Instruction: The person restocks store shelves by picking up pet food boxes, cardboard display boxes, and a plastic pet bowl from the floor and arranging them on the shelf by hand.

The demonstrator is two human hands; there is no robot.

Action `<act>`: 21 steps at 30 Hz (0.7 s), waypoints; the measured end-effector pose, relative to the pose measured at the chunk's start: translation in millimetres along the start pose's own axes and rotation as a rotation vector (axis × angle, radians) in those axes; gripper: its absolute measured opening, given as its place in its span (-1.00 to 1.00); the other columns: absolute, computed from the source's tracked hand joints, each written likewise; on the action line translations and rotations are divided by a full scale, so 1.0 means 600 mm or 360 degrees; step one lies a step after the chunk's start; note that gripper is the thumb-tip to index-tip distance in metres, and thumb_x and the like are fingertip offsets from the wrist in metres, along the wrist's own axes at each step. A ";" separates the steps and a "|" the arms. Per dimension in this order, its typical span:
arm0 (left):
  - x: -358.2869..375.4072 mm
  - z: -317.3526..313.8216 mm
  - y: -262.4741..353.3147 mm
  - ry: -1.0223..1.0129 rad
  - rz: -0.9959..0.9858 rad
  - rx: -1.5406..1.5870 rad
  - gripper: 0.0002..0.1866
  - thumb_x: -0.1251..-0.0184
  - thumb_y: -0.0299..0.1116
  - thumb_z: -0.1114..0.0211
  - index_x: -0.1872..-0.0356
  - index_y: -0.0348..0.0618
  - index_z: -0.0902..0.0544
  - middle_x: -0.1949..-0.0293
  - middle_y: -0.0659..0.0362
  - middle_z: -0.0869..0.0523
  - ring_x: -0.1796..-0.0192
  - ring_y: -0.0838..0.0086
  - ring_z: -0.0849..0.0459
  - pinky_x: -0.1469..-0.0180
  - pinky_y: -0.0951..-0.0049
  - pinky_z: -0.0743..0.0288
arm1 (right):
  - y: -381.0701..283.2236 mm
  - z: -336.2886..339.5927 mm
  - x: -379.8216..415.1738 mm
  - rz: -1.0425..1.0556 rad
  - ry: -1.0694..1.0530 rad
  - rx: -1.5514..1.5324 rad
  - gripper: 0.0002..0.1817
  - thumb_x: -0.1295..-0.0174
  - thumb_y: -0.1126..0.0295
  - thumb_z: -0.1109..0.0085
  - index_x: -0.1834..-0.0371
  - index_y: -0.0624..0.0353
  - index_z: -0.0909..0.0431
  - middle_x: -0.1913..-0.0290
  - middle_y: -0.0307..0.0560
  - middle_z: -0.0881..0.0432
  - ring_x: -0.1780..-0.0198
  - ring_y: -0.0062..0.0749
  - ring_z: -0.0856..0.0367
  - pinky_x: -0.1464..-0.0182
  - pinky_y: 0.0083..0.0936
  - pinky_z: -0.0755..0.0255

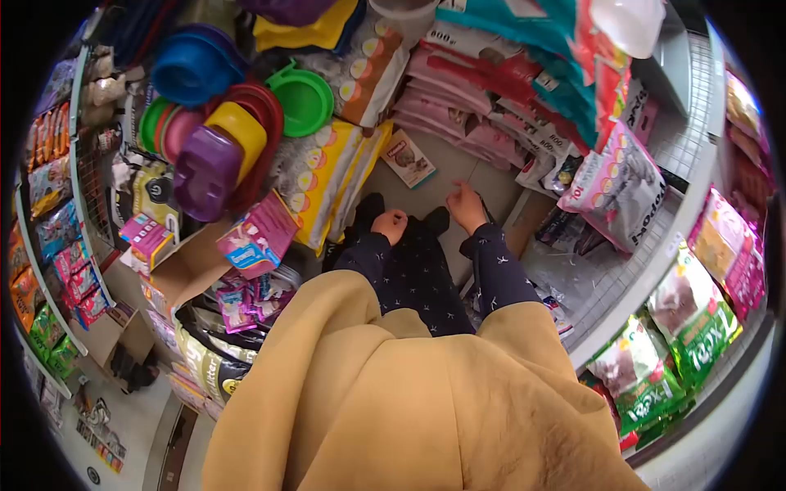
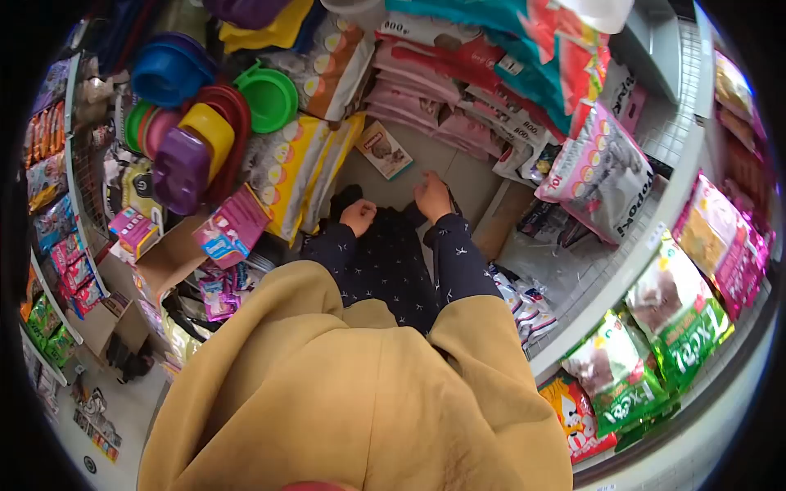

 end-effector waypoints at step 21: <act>-0.272 -0.085 -0.205 0.0266 0.0787 0.0916 -0.02 -0.12 0.06 -0.28 -0.42 -0.26 0.02 -0.35 -0.13 -0.23 -0.36 0.13 -0.25 -0.34 0.29 -0.10 | 0.169 -0.255 -0.249 0.0318 -0.0036 0.0140 -0.12 -0.04 0.28 -0.27 -0.37 0.42 -0.01 -0.29 0.40 -0.20 -0.31 0.18 -0.20 -0.31 -0.23 -0.16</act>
Point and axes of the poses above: each hand's wrist, its own x-axis away from the middle knuckle, its own z-axis out of the back of the hand, y = z × x, the point moved 8 cm from there along -x, towards the middle knuckle
